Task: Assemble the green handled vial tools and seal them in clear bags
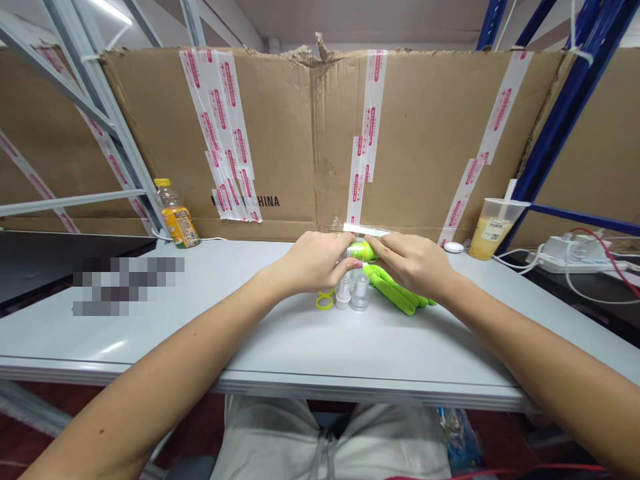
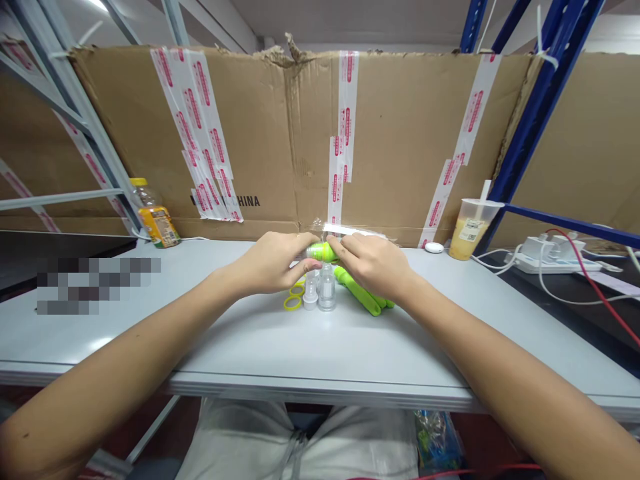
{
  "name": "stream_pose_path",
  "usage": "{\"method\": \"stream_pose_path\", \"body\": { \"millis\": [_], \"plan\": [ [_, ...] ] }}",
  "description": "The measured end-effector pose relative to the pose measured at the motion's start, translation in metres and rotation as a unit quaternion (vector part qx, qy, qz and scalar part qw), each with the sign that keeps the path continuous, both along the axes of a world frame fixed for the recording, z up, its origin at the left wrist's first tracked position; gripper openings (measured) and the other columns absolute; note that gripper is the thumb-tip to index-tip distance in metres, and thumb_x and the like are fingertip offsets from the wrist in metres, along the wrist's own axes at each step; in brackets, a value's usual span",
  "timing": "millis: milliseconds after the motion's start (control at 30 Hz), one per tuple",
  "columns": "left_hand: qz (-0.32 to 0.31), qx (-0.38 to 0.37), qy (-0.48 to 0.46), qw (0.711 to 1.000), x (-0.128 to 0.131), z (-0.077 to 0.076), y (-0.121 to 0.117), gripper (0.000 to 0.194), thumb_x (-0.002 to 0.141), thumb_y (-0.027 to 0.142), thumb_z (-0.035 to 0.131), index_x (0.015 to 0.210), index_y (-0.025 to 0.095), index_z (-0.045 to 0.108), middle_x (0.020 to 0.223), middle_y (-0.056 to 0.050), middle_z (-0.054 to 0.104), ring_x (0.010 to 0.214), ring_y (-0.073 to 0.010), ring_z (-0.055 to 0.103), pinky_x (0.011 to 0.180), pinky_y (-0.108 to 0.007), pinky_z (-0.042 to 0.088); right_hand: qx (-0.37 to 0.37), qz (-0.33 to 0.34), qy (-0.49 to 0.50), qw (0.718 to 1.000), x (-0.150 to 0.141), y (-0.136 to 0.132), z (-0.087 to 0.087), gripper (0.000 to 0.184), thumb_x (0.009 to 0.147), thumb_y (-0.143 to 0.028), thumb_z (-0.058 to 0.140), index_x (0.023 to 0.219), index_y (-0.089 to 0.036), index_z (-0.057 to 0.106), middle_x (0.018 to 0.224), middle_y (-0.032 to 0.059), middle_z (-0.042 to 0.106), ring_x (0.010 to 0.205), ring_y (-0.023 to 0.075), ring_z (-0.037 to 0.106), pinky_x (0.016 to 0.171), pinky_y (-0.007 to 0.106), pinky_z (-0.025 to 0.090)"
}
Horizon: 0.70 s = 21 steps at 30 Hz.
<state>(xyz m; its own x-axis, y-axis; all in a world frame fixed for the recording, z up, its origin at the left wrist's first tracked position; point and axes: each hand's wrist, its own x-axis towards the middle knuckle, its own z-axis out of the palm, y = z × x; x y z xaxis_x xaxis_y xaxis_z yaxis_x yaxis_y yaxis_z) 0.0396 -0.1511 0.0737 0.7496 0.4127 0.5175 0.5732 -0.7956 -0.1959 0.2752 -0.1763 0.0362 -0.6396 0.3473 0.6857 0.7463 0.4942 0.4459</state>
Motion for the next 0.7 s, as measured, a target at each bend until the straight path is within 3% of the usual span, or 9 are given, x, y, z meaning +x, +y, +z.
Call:
{"method": "stream_pose_path", "body": {
  "millis": [100,200,267,367,467,567,633,700],
  "plan": [
    [-0.008,0.096,0.036,0.995,0.002,-0.001,0.002,0.03,0.091,0.043,0.057,0.102,0.015,0.059,0.082,-0.009,0.067,0.073,-0.0231,0.062,0.06,-0.031,0.037,-0.044,0.015,0.027,0.999,0.002,-0.002,0.003,0.036,0.1,-0.03,0.046,0.13,-0.015,0.058,0.086,0.0088,0.068,0.068,0.0184,0.057,0.053,0.03,0.037],
    [-0.027,0.201,0.059,0.977,0.004,-0.002,0.005,0.023,0.094,0.037,0.053,0.097,0.014,0.058,0.086,-0.011,0.066,0.081,-0.0253,0.061,0.068,-0.035,0.041,-0.134,0.082,0.069,0.985,0.003,-0.005,0.008,0.028,0.099,-0.033,0.049,0.119,-0.018,0.063,0.086,0.0068,0.069,0.069,0.0168,0.058,0.058,0.029,0.04],
    [-0.032,0.232,0.06,0.97,0.005,-0.002,0.005,0.021,0.097,0.033,0.047,0.096,0.015,0.058,0.087,-0.011,0.065,0.083,-0.0253,0.061,0.071,-0.036,0.042,-0.165,0.112,0.077,0.977,0.003,-0.006,0.011,0.024,0.099,-0.033,0.05,0.113,-0.019,0.064,0.087,0.0059,0.07,0.072,0.0162,0.06,0.063,0.028,0.042],
    [-0.038,0.186,0.03,0.981,0.004,-0.002,0.004,0.025,0.097,0.037,0.048,0.104,0.015,0.057,0.092,-0.011,0.067,0.085,-0.0242,0.062,0.071,-0.035,0.044,-0.089,0.06,0.065,0.992,0.003,-0.005,0.01,0.028,0.099,-0.031,0.05,0.12,-0.017,0.062,0.089,0.0068,0.071,0.073,0.0164,0.06,0.058,0.028,0.039],
    [-0.027,0.043,-0.009,0.999,0.001,0.0,0.0,0.037,0.094,0.045,0.052,0.115,0.015,0.055,0.093,-0.007,0.069,0.078,-0.0207,0.064,0.065,-0.032,0.044,0.022,0.002,0.016,1.0,0.0,-0.003,0.007,0.031,0.099,-0.024,0.047,0.127,-0.016,0.059,0.087,0.0067,0.071,0.072,0.0168,0.059,0.057,0.029,0.037],
    [-0.008,-0.058,0.002,0.998,0.0,0.003,-0.005,0.033,0.096,0.044,0.047,0.111,0.017,0.059,0.091,-0.006,0.071,0.073,-0.0185,0.065,0.061,-0.03,0.042,0.064,-0.003,-0.033,0.997,-0.002,-0.002,0.005,0.032,0.098,-0.017,0.046,0.127,-0.017,0.059,0.085,0.0059,0.07,0.074,0.0175,0.059,0.062,0.031,0.04],
    [0.016,-0.046,0.018,0.999,0.002,0.004,-0.008,0.031,0.096,0.042,0.048,0.108,0.016,0.059,0.091,-0.007,0.071,0.075,-0.0203,0.066,0.06,-0.03,0.041,0.064,-0.008,-0.04,0.997,-0.004,-0.003,0.006,0.033,0.098,-0.017,0.046,0.129,-0.017,0.058,0.085,0.0062,0.07,0.075,0.0177,0.059,0.062,0.031,0.041],
    [0.04,0.02,0.031,0.998,0.004,0.004,-0.008,0.03,0.095,0.038,0.052,0.111,0.013,0.057,0.092,-0.009,0.07,0.08,-0.0235,0.066,0.06,-0.032,0.041,0.047,-0.017,-0.024,0.998,-0.005,-0.005,0.007,0.034,0.099,-0.02,0.046,0.131,-0.016,0.057,0.089,0.0075,0.07,0.075,0.0178,0.059,0.06,0.03,0.039]
  ]
}}
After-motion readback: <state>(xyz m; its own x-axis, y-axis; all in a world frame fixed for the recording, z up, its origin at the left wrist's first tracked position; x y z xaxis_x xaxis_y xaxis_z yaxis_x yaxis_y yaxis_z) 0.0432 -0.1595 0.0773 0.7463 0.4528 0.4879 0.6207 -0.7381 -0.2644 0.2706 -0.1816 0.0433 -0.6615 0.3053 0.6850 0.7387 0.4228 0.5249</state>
